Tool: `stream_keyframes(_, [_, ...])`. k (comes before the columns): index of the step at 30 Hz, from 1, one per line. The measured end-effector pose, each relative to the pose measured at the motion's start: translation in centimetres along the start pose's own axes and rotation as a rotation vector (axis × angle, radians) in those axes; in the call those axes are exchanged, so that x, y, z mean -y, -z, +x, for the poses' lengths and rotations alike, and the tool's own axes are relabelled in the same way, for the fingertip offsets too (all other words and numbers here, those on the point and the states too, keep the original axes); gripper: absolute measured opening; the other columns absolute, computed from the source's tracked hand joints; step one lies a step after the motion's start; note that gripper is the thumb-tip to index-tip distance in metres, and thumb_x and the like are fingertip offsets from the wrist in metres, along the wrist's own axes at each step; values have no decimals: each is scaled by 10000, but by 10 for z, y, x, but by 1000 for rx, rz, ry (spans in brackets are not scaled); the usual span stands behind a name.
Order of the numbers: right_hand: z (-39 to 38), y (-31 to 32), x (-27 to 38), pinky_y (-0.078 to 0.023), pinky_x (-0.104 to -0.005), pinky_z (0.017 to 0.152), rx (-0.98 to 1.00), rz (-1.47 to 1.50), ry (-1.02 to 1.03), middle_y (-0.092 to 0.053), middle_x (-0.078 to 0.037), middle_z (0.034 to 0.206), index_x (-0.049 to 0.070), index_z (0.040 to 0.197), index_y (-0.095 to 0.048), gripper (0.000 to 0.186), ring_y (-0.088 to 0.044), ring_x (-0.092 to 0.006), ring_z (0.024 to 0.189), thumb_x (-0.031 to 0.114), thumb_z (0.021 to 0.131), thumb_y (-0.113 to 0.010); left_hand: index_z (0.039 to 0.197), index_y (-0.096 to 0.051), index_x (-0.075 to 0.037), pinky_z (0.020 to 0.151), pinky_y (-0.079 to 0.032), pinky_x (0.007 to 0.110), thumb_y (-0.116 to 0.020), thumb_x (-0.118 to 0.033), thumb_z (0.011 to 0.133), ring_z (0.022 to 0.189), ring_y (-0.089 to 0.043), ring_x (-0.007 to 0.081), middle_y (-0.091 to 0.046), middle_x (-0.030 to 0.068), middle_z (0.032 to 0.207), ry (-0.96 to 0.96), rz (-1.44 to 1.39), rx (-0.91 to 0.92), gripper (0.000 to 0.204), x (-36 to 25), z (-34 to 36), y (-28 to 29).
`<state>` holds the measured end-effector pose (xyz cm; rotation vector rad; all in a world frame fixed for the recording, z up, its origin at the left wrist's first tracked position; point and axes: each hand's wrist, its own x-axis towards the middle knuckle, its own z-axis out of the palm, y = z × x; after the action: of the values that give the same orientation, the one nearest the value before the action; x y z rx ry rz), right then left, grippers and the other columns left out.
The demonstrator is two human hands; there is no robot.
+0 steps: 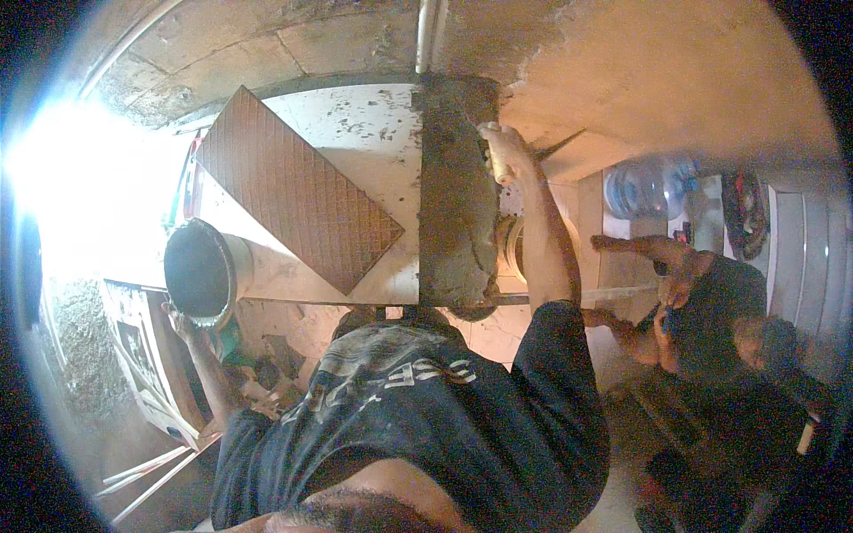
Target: The person applies mortar to a wall using a trowel and then positions a ceramic tile onto the prepared surface.
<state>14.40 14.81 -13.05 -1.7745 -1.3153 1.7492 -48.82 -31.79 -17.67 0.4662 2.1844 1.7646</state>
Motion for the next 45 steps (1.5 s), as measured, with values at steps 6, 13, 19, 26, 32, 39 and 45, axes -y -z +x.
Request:
stream_keyframes(6, [-14,-6,-19,-454,-300,401,200,-294,-5,-497,-56,723,77,1157,-465,377,-507,-157,518,285,849,-531,1212,-442,-17,842,-428,277,-421,-312,951,914,-530,125,-551,45,1062,166,-222,-20,395,-22,-17,-14])
stream_keyframes(13, [0,11,-9,-427,-273,387,27,-184,105,-482,-23,645,115,1179,-519,361,-474,-119,461,269,852,-517,1302,-357,-15,884,-422,295,-409,-349,954,959,-515,114,-525,36,1140,-107,-26,22,485,11,-3,8])
stream_keyframes(19, [18,19,8,-436,-282,391,240,-355,-6,-487,-45,670,119,1162,-509,366,-487,-142,469,296,842,-526,1308,-346,-22,872,-432,292,-390,-312,961,959,-515,105,-523,29,1133,-18,74,15,454,-11,-8,0])
stream_keyframes(26, [-6,7,-5,-438,-316,379,161,-476,38,-526,-78,699,66,1077,-518,325,-525,-168,486,289,842,-541,1261,-391,-26,796,-455,263,-338,-258,983,824,-540,79,-560,11,1035,-69,84,-52,366,-20,-12,-14])
stream_keyframes(32, [11,30,11,-419,-284,368,8,-114,-20,-494,-43,637,96,1039,-525,255,-476,-140,438,283,866,-512,1219,-434,0,782,-451,240,-303,-248,998,764,-538,74,-589,-8,957,-489,358,58,357,6,5,5])
stream_keyframes(39, [15,31,-1,-417,-285,369,256,-424,-46,-503,-50,675,117,1124,-512,309,-469,-134,447,253,848,-528,1187,-456,16,794,-447,225,-334,-239,989,791,-530,83,-591,-5,972,-384,655,-71,345,18,10,15])
stream_keyframes(45, [0,42,12,-421,-296,378,218,-501,72,-488,-40,679,107,1150,-536,376,-480,-149,479,279,816,-538,1190,-454,25,796,-465,269,-377,-312,971,827,-543,99,-587,31,993,-240,185,-2,409,6,5,4])
